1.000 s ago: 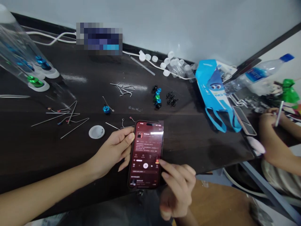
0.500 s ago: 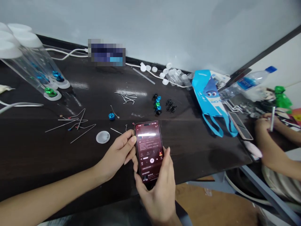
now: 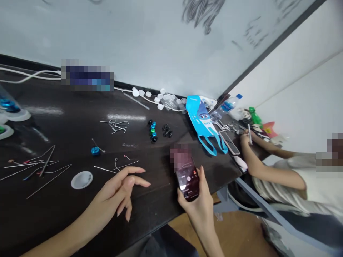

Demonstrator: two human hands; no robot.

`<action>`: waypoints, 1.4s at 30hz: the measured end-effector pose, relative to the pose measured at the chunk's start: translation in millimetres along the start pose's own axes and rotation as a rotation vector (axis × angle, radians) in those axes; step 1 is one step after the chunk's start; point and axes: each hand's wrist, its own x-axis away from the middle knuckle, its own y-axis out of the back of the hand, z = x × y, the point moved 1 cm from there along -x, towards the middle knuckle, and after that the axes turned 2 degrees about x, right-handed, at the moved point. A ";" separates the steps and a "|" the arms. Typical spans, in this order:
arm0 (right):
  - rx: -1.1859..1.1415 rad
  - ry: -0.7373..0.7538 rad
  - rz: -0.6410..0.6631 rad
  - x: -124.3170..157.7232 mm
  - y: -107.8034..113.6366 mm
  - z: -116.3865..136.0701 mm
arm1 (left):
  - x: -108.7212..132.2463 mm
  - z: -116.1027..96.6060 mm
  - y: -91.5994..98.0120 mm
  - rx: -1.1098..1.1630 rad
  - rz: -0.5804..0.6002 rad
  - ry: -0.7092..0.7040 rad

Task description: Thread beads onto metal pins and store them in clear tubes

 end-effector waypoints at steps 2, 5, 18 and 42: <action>0.033 -0.011 -0.026 -4.4 2.4 -12.3 | -1.0 -0.6 -0.4 -0.012 0.000 -0.004; 0.042 -0.046 0.000 -9.4 2.7 -23.1 | -2.1 -2.5 -1.2 -0.043 -0.008 0.010; 0.030 -0.215 0.115 -74.9 27.3 -125.9 | -2.1 -4.2 -3.2 -0.044 -0.011 0.030; 0.089 0.141 -0.121 -102.6 24.3 -89.6 | -4.0 3.7 -2.7 -0.134 0.031 -0.019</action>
